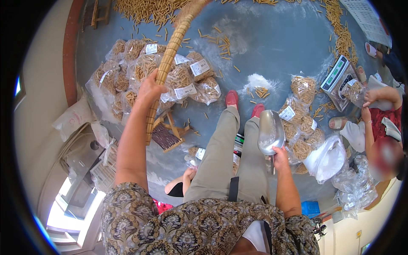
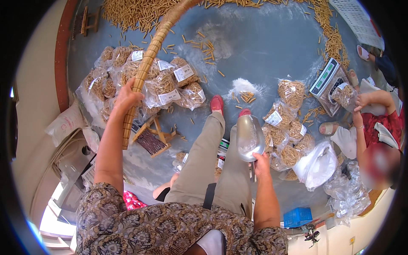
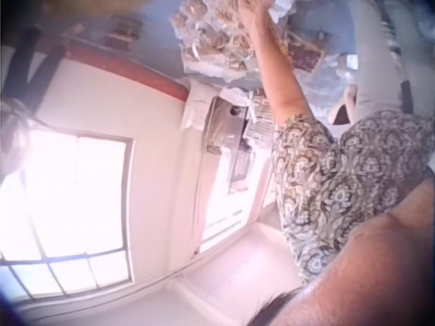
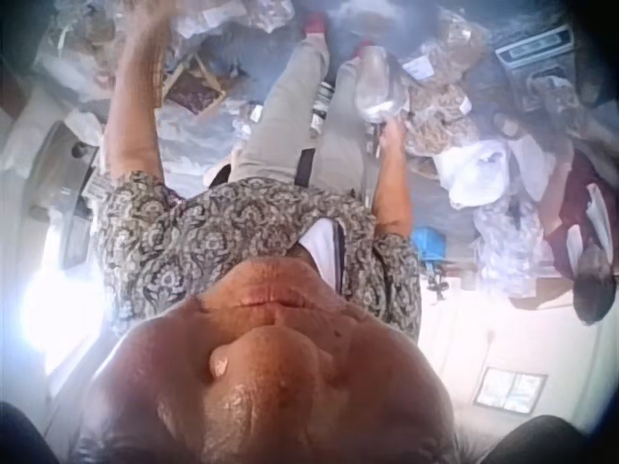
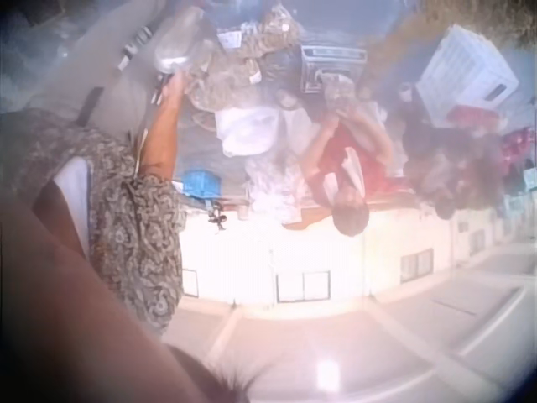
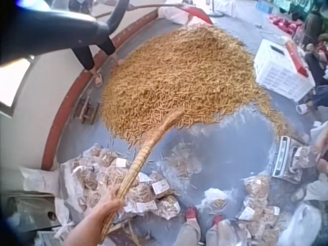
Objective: The person sweeps scattered dried noodles from the floor using a broom and dustpan, then pours the collected noodles into a large white sack. The person also picks up stray noodles by hand and places them into the dustpan.
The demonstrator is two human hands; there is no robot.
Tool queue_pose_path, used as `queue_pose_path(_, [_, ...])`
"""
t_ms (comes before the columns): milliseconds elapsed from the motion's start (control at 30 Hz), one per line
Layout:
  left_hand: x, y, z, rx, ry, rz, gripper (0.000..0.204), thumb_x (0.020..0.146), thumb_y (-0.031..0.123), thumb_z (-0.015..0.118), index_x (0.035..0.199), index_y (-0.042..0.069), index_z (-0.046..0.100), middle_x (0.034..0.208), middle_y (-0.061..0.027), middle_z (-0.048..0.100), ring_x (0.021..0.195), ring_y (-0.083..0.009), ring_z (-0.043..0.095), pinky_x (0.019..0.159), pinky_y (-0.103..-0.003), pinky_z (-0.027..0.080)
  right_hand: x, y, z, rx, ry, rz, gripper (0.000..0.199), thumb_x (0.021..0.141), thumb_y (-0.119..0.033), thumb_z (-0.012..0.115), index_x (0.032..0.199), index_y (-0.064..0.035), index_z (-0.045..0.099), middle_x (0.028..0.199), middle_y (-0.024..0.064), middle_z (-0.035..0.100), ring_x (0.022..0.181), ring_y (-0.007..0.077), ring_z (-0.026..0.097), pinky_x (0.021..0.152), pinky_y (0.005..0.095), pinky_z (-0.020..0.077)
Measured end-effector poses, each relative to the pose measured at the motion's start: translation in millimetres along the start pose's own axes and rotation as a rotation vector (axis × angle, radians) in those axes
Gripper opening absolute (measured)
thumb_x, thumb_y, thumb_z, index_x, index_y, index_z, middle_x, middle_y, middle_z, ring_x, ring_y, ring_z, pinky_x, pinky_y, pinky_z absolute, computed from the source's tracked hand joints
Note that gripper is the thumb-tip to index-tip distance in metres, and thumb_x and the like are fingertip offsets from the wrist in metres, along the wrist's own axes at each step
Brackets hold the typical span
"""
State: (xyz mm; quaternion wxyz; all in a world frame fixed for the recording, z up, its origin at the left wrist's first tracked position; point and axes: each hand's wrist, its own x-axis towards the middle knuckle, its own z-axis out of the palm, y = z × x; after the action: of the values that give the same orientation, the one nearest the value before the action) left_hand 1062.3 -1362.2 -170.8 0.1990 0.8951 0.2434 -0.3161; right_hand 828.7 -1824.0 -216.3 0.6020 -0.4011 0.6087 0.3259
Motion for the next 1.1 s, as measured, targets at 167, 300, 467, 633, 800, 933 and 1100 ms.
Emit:
queue_pose_path(167, [28.4,-25.0,93.0,-0.2,-0.283,-0.157,0.069,0.059,0.011,0.065,0.123,0.006,0.04,0.096,-0.0171,0.059,0.089,-0.0273,0.057,0.077,-0.034,0.045,10.5,-0.9,-4.6,-0.002,-0.046,-0.01,0.026,0.074,-0.006,0.053,0.099,-0.0058,0.048,0.079,0.0064,0.056,0.06,0.019,0.054,0.04,0.0317,0.0423])
queue_pose_path(300, [-29.8,-12.5,193.3,-0.112,-0.323,-0.135,0.084,0.057,0.019,0.068,0.13,0.006,0.027,0.101,-0.0215,0.057,0.093,-0.0339,0.056,0.082,-0.036,0.045,4.9,-10.5,-1.4,-0.016,-0.029,-0.028,0.028,0.074,-0.006,0.052,0.101,-0.0067,0.047,0.081,0.0065,0.056,0.061,0.0185,0.055,0.041,0.0311,0.0417])
queue_pose_path(467, [-128.2,-1.1,220.4,-0.072,-0.609,-0.098,0.091,0.055,0.016,0.07,0.133,0.007,0.024,0.099,-0.0243,0.057,0.094,-0.0349,0.056,0.081,-0.037,0.045,-4.6,-22.2,-0.1,-0.054,-0.091,-0.042,0.031,0.073,-0.006,0.052,0.104,-0.0071,0.047,0.083,0.007,0.057,0.063,0.0182,0.056,0.042,0.0307,0.0419])
queue_pose_path(633, [-191.6,17.4,185.2,-0.184,-0.71,-0.083,0.089,0.057,0.016,0.069,0.134,0.007,0.025,0.102,-0.0203,0.058,0.095,-0.0297,0.056,0.083,-0.032,0.043,-30.1,-46.9,2.1,-0.038,-0.122,-0.097,0.032,0.072,-0.005,0.051,0.104,-0.0056,0.048,0.084,0.0079,0.058,0.064,0.019,0.057,0.042,0.0307,0.0427])
queue_pose_path(800, [-180.8,22.9,138.3,-0.157,-0.569,-0.053,0.09,0.055,0.014,0.068,0.135,0.014,0.025,0.098,-0.0205,0.059,0.088,-0.03,0.058,0.079,-0.034,0.045,-23.2,-52.4,-40.2,-0.031,-0.067,-0.148,0.03,0.072,-0.004,0.051,0.102,-0.0041,0.048,0.085,0.0079,0.058,0.066,0.0199,0.058,0.045,0.0323,0.0458])
queue_pose_path(933, [-110.0,54.5,152.0,0.045,-0.314,0.137,0.073,0.066,0.012,0.053,0.133,0.012,0.025,0.082,-0.0232,0.06,0.078,-0.0369,0.058,0.07,-0.043,0.046,-11.5,-42.8,-63.4,-0.088,0.019,-0.107,0.025,0.075,-0.009,0.053,0.099,-0.0056,0.047,0.081,0.008,0.057,0.061,0.019,0.056,0.042,0.0303,0.0424])
queue_pose_path(1100, [-82.2,84.1,218.8,0.291,-0.312,0.21,0.069,0.067,0.013,0.053,0.131,0.013,0.026,0.083,-0.0226,0.06,0.075,-0.0368,0.059,0.068,-0.044,0.048,-6.0,-27.8,-91.5,-0.113,0.052,-0.051,0.026,0.074,-0.009,0.054,0.1,-0.0062,0.047,0.081,0.0071,0.057,0.061,0.0187,0.056,0.04,0.0307,0.0424])
